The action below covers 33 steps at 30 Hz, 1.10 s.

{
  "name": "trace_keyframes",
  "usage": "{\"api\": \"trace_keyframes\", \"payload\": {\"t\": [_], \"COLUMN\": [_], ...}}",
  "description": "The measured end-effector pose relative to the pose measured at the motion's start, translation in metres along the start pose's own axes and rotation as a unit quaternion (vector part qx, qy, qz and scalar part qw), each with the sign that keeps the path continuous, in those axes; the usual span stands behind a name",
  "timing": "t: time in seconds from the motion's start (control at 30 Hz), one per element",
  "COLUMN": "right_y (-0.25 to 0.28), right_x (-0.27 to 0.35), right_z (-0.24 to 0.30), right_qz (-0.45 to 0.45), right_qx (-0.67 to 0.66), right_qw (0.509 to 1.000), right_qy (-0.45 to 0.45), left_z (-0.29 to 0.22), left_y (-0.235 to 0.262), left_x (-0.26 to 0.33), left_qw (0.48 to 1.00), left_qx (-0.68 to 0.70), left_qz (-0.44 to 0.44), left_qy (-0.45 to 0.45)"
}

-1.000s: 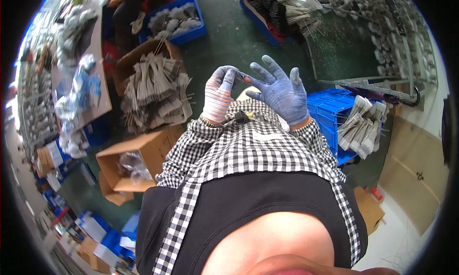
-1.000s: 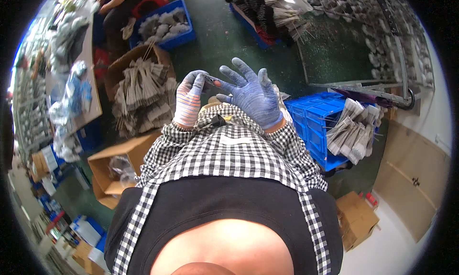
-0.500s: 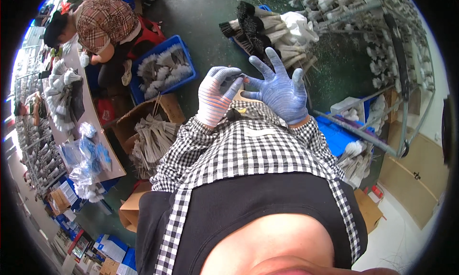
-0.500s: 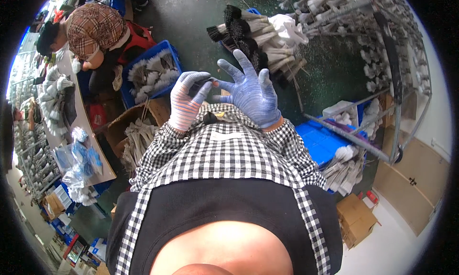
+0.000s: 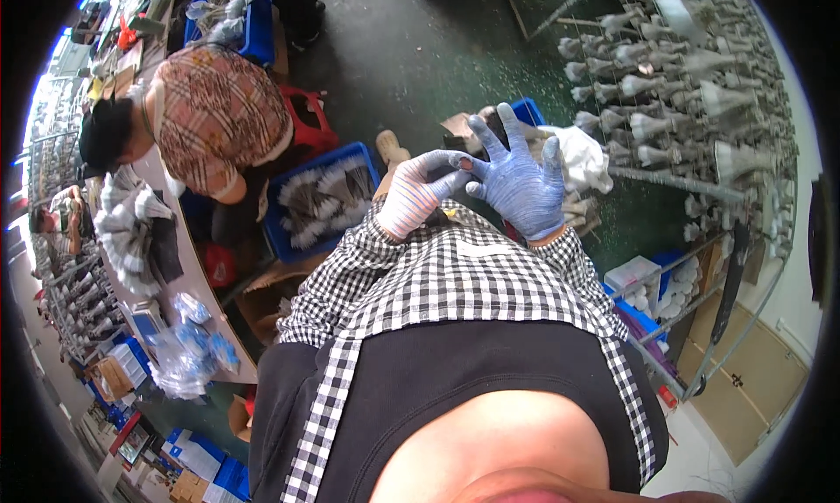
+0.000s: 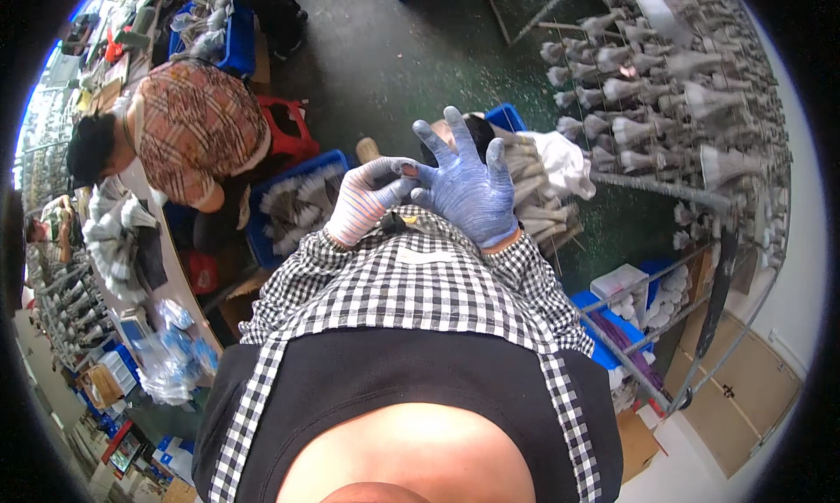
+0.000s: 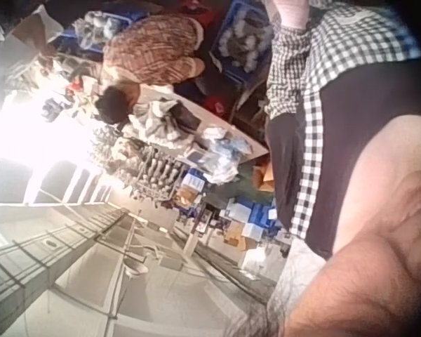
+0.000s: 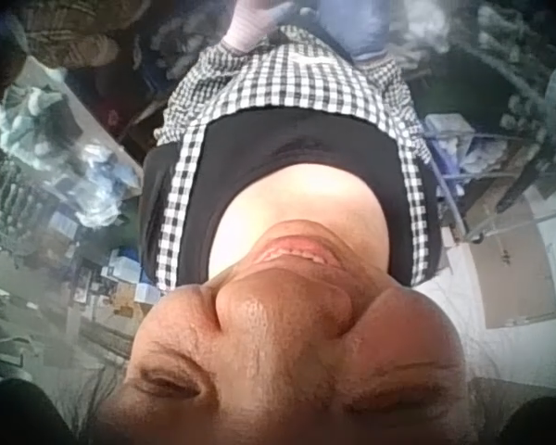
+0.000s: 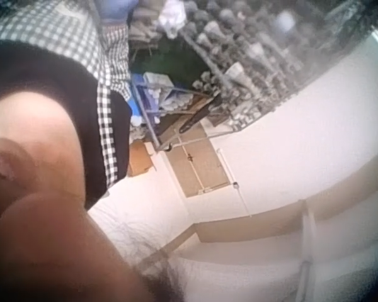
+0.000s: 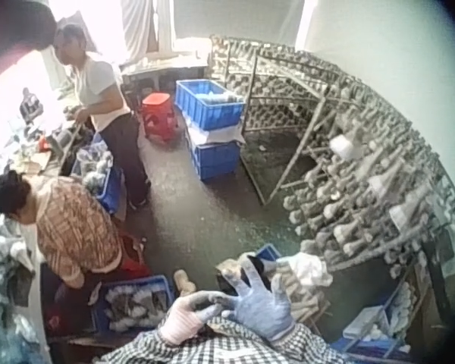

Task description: Assembling industrial brush components and applying white adhesive/paste to them in a workshop environment.

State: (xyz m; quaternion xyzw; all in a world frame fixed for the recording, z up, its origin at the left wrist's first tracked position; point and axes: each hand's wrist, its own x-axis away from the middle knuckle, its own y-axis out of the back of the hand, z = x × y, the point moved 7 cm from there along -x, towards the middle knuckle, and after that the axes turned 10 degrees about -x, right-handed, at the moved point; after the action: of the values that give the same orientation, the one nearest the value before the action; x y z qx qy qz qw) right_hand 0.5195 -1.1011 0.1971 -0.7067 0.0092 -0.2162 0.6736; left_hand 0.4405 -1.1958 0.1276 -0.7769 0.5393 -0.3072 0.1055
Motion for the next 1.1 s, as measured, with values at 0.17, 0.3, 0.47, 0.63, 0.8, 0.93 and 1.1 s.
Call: {"api": "trace_keyframes", "payload": {"t": [0.17,0.3,0.47,0.63,0.8,0.93,1.1], "right_y": [0.005,0.003,-0.015,-0.031,-0.020,-0.016,-0.005], "right_x": [0.005,0.012,0.017,-0.029,-0.058,-0.068,-0.070], "right_z": [0.001,0.002,0.003,0.009,0.007,-0.018,-0.043], "right_qz": [0.024,0.000,0.077,0.111,-0.013,-0.056,-0.069], "right_qx": [0.048,0.139,0.152,0.103,0.096,0.108,0.066], "right_qw": [0.998,0.989,0.984,0.983,0.994,0.993,0.995], "right_qy": [0.020,0.049,0.052,0.107,0.051,-0.001,-0.016], "left_z": [-0.041,-0.050,-0.037,-0.066,-0.037,-0.039,-0.031], "left_y": [0.000,-0.006,-0.022,0.011,0.069,0.090,0.101], "left_x": [0.000,0.001,-0.007,-0.022,-0.001,0.027,0.041], "left_qw": [0.943,0.842,0.925,0.969,0.905,0.823,0.788], "left_qx": [-0.282,-0.470,-0.326,-0.197,0.426,0.560,0.608], "left_qz": [-0.017,-0.023,0.042,0.017,-0.019,-0.011,-0.027], "left_qy": [-0.174,-0.263,-0.192,-0.150,0.000,-0.092,-0.095]}}
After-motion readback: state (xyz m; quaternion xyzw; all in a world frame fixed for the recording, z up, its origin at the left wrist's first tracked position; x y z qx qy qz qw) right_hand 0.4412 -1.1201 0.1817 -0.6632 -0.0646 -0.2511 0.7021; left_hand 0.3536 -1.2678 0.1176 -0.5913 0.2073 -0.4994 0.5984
